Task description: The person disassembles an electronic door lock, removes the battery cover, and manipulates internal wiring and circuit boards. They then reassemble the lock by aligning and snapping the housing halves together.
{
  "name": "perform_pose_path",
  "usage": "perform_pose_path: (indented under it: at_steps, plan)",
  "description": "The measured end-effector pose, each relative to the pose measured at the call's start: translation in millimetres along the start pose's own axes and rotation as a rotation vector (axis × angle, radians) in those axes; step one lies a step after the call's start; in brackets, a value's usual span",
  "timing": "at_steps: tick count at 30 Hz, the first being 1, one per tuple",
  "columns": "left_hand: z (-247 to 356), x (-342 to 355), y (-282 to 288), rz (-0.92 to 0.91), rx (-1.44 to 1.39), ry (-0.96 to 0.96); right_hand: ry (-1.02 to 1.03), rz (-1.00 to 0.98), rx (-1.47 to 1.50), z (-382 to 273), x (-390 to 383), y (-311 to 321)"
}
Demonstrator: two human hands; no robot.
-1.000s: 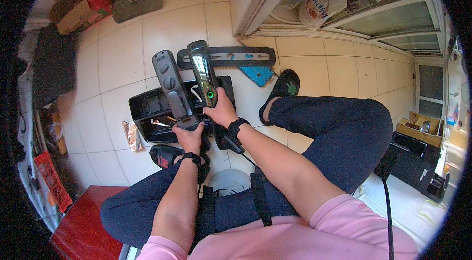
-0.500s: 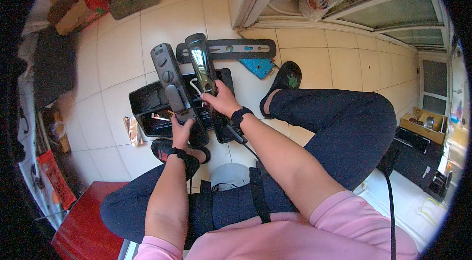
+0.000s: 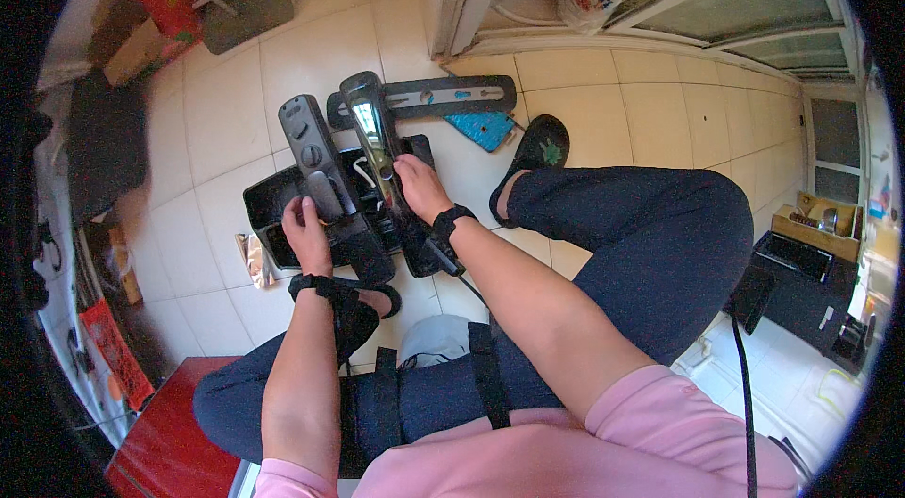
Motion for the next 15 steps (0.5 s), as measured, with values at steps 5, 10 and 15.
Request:
perform_pose_path:
  at_steps: [5, 10, 15]
  plan:
    - [22, 3, -14, -0.162, 0.157, 0.048, -0.104, -0.023, 0.113, 3, 5, 2]
    - [45, 30, 3, -0.165, 0.004, 0.098, -0.269, -0.064, 0.265, 4, 13, 8]
    - [160, 95, 78, -0.270, -0.365, 0.021, -0.315, -0.010, 0.325, -12, 33, 19]
Point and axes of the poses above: each hand's wrist, its own x-axis towards the middle knuckle, its own y-axis out of the back of the hand, z = x × y, the point moved 8 cm from there along x, towards the middle knuckle, and after that the axes turned 2 degrees about z, right-handed, at the moved point
